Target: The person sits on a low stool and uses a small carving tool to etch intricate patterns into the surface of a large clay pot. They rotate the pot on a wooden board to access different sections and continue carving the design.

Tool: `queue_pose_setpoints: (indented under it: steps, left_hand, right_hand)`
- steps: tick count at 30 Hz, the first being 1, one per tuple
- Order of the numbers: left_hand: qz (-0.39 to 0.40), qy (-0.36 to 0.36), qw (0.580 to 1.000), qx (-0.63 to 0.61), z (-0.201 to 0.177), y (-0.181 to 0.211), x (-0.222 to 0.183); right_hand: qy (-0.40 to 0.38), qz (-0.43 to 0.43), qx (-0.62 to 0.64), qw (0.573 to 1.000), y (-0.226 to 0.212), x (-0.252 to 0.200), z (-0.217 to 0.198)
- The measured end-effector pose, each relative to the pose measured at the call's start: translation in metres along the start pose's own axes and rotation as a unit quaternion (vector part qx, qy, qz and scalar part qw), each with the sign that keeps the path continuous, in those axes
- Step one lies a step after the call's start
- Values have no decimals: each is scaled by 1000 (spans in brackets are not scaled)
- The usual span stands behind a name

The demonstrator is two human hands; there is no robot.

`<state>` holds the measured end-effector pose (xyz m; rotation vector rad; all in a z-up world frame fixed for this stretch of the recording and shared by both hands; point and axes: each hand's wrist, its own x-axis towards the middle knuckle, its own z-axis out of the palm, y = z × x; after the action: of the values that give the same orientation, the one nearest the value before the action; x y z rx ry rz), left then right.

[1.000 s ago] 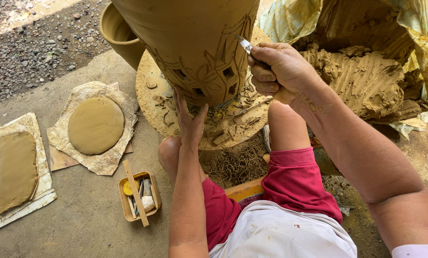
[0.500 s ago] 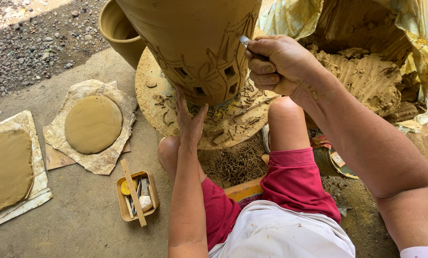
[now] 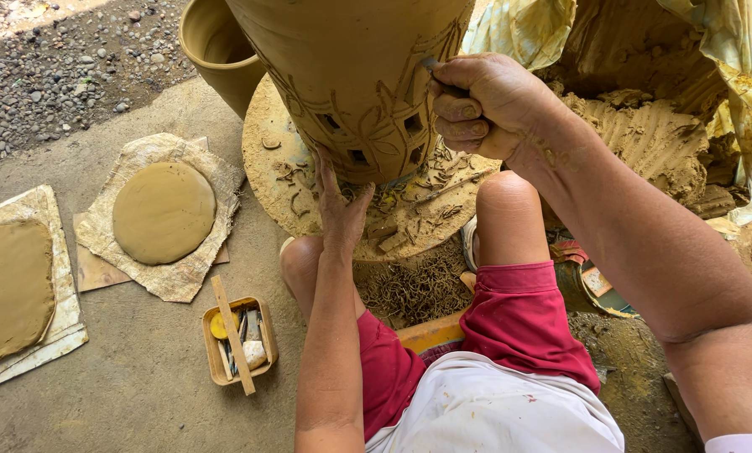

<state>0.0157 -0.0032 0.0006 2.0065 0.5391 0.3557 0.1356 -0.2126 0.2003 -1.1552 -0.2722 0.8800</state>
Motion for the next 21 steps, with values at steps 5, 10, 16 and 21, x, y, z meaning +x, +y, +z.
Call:
queue_pose_setpoints:
  steps: [5, 10, 16, 21]
  left_hand:
    - [-3, -4, 1000, -16, -1, 2, -1]
    - [10, 4, 999, -30, 0, 0, 0]
    - [0, 8, 1000, -8, 0, -2, 1]
    - [41, 51, 998, -21, -3, 3, -12]
  right_hand:
    - [3, 4, 11, 1000, 1, 4, 3]
    - [5, -5, 6, 1000, 0, 0, 8]
    - [58, -26, 11, 998, 3, -29, 19]
    - [111, 7, -41, 993, 24, -72, 6]
